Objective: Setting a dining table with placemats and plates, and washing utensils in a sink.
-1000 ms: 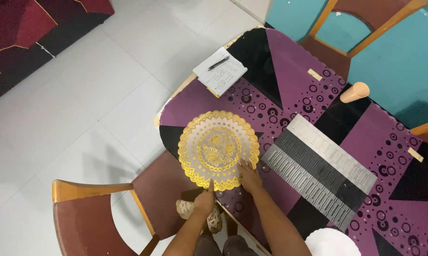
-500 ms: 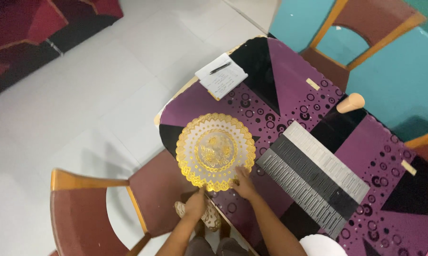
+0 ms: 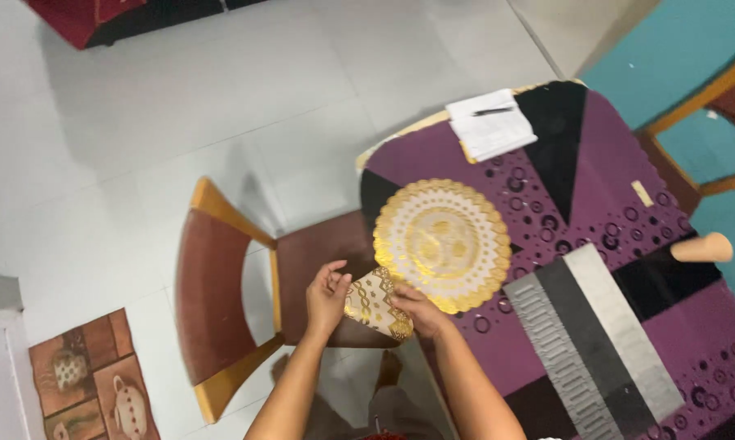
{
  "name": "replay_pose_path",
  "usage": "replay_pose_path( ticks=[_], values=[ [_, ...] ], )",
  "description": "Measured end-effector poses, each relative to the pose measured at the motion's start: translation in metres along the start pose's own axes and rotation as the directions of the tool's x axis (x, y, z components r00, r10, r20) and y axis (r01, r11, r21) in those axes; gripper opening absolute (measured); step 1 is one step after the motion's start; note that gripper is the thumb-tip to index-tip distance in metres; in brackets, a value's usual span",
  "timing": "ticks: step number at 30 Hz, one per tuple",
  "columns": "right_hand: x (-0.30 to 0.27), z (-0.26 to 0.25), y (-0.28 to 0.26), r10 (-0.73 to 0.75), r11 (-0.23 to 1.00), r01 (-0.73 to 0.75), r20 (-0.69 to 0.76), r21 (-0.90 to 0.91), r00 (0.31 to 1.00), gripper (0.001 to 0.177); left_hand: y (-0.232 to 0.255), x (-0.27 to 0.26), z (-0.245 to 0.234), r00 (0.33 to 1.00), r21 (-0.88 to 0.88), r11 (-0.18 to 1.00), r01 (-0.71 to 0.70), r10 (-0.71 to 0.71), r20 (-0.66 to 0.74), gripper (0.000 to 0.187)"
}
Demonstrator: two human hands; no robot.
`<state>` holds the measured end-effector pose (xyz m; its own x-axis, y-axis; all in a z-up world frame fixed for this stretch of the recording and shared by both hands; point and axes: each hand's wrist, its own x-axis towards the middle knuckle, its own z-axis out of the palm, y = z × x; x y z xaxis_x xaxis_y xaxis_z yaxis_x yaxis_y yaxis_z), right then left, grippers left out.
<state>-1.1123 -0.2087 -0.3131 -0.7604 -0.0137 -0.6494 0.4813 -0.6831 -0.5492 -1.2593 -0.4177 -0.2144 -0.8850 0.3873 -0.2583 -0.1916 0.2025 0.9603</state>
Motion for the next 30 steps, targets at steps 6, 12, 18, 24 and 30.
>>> replay_pose_path(
  ticks=[6, 12, 18, 24, 30],
  values=[
    [-0.01, 0.14, -0.036, -0.222, 0.973, 0.215, -0.09, -0.083, 0.971, 0.043, 0.021, -0.011, -0.093, 0.982, 0.043, 0.983, -0.179, 0.181, -0.059, 0.032],
    [-0.019, 0.36, -0.035, -0.72, 0.614, 0.632, -0.008, -0.473, 0.694, 0.005, 0.079, -0.026, -0.232, 0.849, 0.413, 0.769, -0.488, 0.529, 0.018, 0.033],
    [0.045, 0.492, 0.002, -0.917, 0.314, 0.711, -0.005, -0.629, 0.4, 0.011, 0.107, -0.022, -0.366, 0.947, 0.37, 0.882, -0.29, 0.32, -0.021, 0.04],
    [0.079, 0.546, -0.004, -0.649, 0.73, 0.646, 0.069, -0.223, 0.758, 0.012, 0.11, -0.001, -0.405, 0.924, 0.18, 0.91, -0.374, 0.35, 0.151, 0.107],
    [0.127, 0.549, -0.021, -0.584, 0.783, 0.612, 0.204, -0.115, 0.786, 0.013, 0.127, 0.056, -0.431, 0.913, 0.122, 0.915, -0.385, 0.359, 0.192, 0.096]
  ],
)
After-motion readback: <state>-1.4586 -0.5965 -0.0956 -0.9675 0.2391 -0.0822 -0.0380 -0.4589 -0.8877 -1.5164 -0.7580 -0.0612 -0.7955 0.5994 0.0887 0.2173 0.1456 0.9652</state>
